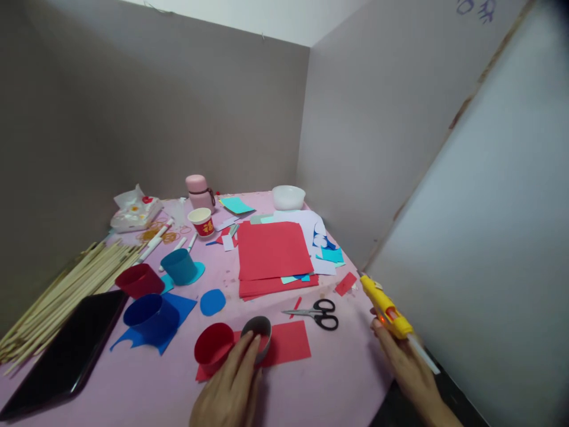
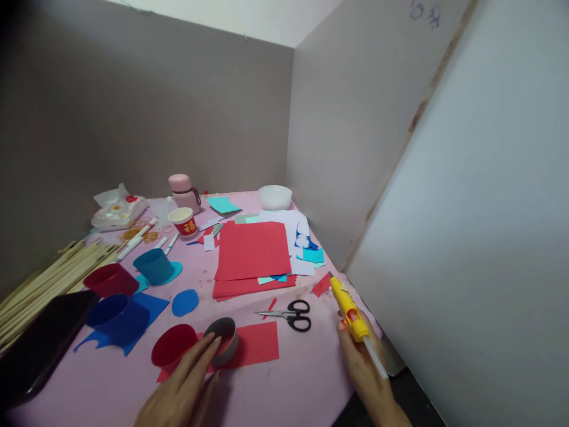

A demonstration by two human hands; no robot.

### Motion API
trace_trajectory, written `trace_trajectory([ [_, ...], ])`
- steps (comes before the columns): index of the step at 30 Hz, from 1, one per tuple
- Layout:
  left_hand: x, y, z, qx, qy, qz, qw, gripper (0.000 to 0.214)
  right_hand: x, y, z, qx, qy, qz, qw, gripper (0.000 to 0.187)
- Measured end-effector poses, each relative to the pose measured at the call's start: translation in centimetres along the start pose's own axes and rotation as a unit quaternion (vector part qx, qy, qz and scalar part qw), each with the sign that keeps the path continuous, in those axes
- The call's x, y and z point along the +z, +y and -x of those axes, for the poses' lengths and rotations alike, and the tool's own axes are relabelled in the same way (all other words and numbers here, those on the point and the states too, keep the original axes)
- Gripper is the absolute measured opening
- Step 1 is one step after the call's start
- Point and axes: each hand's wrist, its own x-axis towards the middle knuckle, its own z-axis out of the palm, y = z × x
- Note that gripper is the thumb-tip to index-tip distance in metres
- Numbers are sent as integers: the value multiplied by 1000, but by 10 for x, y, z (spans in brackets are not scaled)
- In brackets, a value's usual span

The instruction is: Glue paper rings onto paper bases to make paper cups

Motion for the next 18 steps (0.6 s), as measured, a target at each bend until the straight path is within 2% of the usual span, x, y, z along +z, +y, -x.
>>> trace_trajectory([
  [4, 15, 4, 0, 4, -36, -20, 999, 53, 7, -25, 10, 82, -58, -98, 990, 36],
  [9, 25, 0, 6, 9, -73, -9, 997, 67, 20, -44, 12, 120, -119, -212, 963, 37],
  [14, 17, 3, -3, -4, -66, 40, 997, 64, 27, -45, 19, 142, -182, -237, 944, 40],
  [18, 1, 4, -11, 13, -37, 59, 997, 62, 34, -41, 27, 162, -210, -216, 940, 45],
])
